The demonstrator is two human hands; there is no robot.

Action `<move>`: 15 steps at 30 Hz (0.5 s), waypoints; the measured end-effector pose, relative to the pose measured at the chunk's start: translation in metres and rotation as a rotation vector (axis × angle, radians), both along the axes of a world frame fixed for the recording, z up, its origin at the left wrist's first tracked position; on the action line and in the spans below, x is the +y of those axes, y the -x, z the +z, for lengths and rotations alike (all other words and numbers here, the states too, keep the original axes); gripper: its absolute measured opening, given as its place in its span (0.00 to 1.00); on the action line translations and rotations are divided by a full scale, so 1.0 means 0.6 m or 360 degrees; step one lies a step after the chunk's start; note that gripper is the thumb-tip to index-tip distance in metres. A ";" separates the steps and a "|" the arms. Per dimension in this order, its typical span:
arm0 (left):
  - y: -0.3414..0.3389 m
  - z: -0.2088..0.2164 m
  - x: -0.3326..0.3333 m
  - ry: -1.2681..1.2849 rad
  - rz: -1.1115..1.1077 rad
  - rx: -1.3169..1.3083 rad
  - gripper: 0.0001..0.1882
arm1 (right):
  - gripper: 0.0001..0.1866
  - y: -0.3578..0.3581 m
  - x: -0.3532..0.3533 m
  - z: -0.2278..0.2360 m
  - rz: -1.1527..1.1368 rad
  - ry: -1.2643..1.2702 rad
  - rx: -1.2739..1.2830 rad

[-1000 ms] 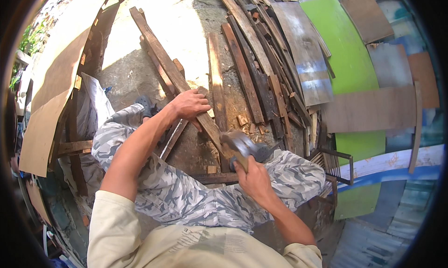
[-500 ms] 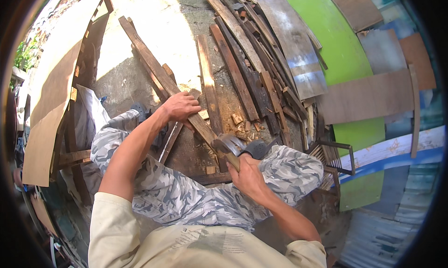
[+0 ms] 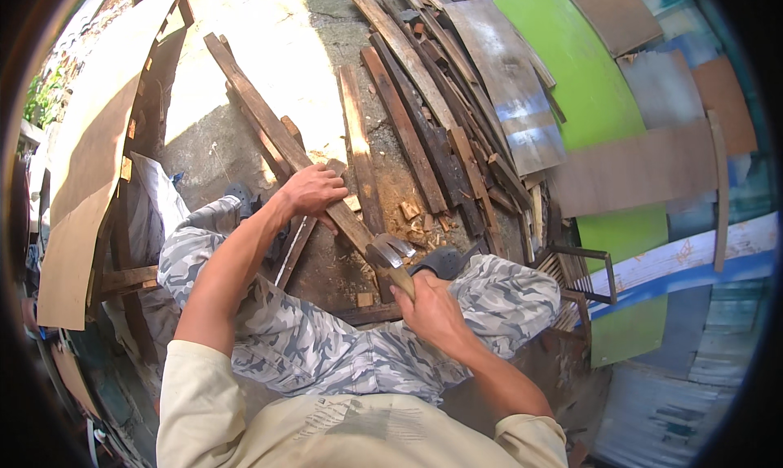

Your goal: The person sits on the ground and uses a hammer to dismantle a wooden chair frame. They repeatedly strike joints to separate the legs and crossbars, then lift and reposition the frame to access different joints.

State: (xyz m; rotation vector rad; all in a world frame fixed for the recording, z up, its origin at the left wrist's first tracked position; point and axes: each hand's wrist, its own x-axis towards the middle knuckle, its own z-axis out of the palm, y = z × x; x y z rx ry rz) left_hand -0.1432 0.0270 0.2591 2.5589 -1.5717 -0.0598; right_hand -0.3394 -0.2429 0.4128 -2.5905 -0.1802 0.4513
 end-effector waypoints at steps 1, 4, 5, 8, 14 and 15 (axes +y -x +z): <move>-0.002 0.005 -0.003 -0.0059 0.0021 -0.0006 0.43 | 0.17 -0.017 0.006 0.020 -0.0066 -0.0001 0.0040; 0.001 0.014 0.004 -0.0014 0.0055 -0.0004 0.40 | 0.17 -0.042 0.030 0.106 -0.0239 -0.0151 0.0020; 0.004 0.010 0.004 0.0012 0.0056 0.0000 0.40 | 0.17 -0.049 0.040 0.141 -0.0267 -0.0301 -0.0107; 0.007 0.006 0.004 0.0030 0.0045 -0.0009 0.41 | 0.16 -0.036 0.041 0.125 -0.0377 -0.0711 -0.0422; 0.009 0.010 -0.006 -0.0010 -0.0020 0.0004 0.43 | 0.15 0.019 0.000 -0.002 -0.0103 0.0115 0.0044; 0.010 0.008 -0.004 -0.0010 0.0003 -0.0026 0.42 | 0.16 0.003 0.005 0.011 -0.0191 0.0032 0.0056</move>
